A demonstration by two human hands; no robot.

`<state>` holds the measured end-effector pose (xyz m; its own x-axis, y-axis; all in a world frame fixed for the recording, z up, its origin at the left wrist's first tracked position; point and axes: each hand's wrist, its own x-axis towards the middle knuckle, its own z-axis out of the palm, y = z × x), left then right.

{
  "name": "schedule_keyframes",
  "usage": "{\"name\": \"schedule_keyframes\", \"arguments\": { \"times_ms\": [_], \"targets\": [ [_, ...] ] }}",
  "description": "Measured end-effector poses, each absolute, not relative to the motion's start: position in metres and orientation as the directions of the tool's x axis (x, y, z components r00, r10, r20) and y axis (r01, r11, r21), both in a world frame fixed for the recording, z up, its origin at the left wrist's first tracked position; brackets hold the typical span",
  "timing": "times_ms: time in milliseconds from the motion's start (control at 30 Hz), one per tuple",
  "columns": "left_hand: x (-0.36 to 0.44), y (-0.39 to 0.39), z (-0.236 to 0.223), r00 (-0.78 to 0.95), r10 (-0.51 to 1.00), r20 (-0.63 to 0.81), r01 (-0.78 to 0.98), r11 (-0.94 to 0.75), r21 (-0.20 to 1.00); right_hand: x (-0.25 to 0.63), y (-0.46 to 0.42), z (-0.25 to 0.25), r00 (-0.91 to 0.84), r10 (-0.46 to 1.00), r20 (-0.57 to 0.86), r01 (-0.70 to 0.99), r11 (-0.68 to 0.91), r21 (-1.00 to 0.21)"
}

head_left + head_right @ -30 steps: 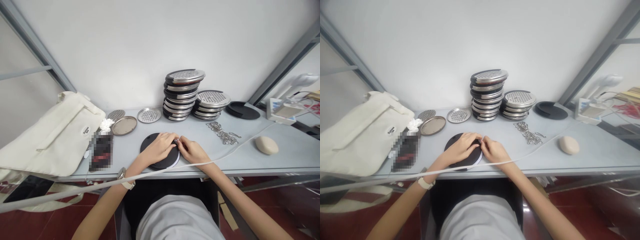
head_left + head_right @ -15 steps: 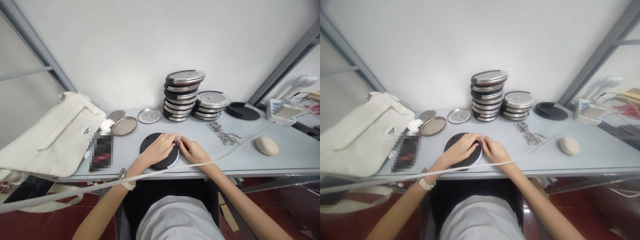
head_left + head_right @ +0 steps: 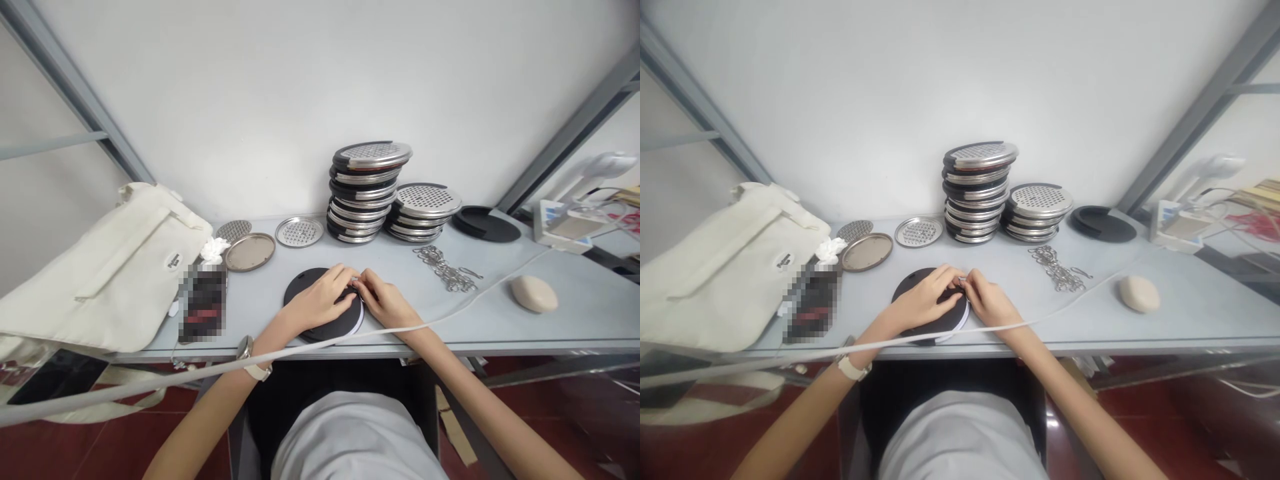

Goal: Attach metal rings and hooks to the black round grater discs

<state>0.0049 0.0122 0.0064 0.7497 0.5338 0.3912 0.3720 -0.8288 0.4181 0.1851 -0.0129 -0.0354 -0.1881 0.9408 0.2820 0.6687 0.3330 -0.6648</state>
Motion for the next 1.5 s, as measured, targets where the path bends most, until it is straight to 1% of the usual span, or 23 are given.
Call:
{"name": "schedule_keyframes", "arguments": {
  "times_ms": [133,333,567,800,1167,1367,1500],
  "targets": [
    [0.0054,0.0125,0.0065,0.740,0.545,0.393,0.381,-0.823,0.422,0.1851,-0.0147,-0.0337,-0.233,0.934,0.269,0.702,0.354,-0.618],
    [0.0060,0.0135,0.0053,0.760,0.518,0.393,0.371,-0.842,0.392,0.1855,-0.0136,-0.0325,-0.231,0.934,0.271,0.759,0.347,-0.550],
    [0.0056,0.0136,0.0062,0.772,0.504,0.386,0.390,-0.857,0.337,0.1854,-0.0144,-0.0326,-0.230,0.936,0.267,0.737,0.347,-0.580],
    [0.0068,0.0132,0.0061,0.760,0.534,0.371,0.456,-0.844,0.280,0.1839,-0.0172,-0.0281,-0.211,0.947,0.243,0.752,0.316,-0.578],
    [0.0071,0.0146,0.0047,0.687,0.603,0.404,0.537,-0.797,0.276,0.1809,-0.0186,-0.0262,-0.200,0.953,0.227,0.797,0.293,-0.528],
    [0.0064,0.0157,0.0049,0.694,0.596,0.404,0.528,-0.803,0.278,0.1823,-0.0183,-0.0265,-0.227,0.949,0.220,0.824,0.308,-0.475],
    [0.0060,0.0147,0.0061,0.686,0.600,0.412,0.520,-0.800,0.300,0.1810,-0.0147,-0.0295,-0.209,0.959,0.193,0.870,0.273,-0.412]
  ]
}}
